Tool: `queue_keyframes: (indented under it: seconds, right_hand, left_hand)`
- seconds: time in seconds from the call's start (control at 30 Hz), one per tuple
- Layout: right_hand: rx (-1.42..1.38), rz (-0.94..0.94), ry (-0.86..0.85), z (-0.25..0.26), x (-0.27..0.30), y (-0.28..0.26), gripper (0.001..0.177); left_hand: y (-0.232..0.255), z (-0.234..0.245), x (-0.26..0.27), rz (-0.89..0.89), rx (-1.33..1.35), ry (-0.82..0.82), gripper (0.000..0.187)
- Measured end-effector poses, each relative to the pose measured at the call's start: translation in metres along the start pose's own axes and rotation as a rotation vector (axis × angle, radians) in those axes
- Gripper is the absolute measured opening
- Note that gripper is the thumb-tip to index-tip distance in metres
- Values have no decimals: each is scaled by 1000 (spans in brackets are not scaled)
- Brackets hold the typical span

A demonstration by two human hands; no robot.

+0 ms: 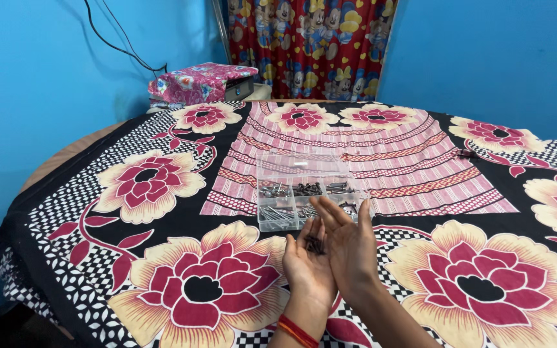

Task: The person sorts small metal paperclips from a clear plastic compartmentalized box onto a floral-patterned tablecloth. They pick up clips individually or in small groups, separate them, and place them into the box's compartments. The person continues this repetitive sorting process until the box is full, then closes the lid.

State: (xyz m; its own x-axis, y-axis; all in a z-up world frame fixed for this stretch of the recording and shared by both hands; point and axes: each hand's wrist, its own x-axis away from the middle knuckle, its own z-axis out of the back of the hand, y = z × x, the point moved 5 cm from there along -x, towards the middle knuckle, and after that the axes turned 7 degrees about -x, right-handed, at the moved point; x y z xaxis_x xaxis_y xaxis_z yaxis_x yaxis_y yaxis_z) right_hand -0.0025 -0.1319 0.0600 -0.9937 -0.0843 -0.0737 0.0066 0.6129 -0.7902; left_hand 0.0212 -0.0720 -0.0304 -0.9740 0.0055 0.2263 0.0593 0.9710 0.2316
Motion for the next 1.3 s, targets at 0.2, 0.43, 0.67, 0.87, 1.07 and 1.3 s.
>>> queue_keyframes:
  seconds: [0.2,0.43,0.67,0.87,1.07,1.3]
  right_hand:
    - [-142,-81,252,47,-27,25,78]
    - [-519,-224,258,120,-84,50,54]
    - [-873,-115,242,158,-144,43,43]
    - [-701,42,290,202,-190,27,32]
    - [-121,305,208,190,-183,14,25]
    - [310,385,178,138,-144,10,49]
  left_hand:
    - [2,-20,-23,-123,-189,-61,61]
    - [-32,-56,-65,-195,-744,-239,80]
    - [-25,-64,-106,-210,-392,-402,80]
    - [32,-39,-118,-281,-399,-356,81]
    - [117,-3,-129,-568,-926,-265,78]
    - [124,-11,-104,-1017,-1625,-223,66]
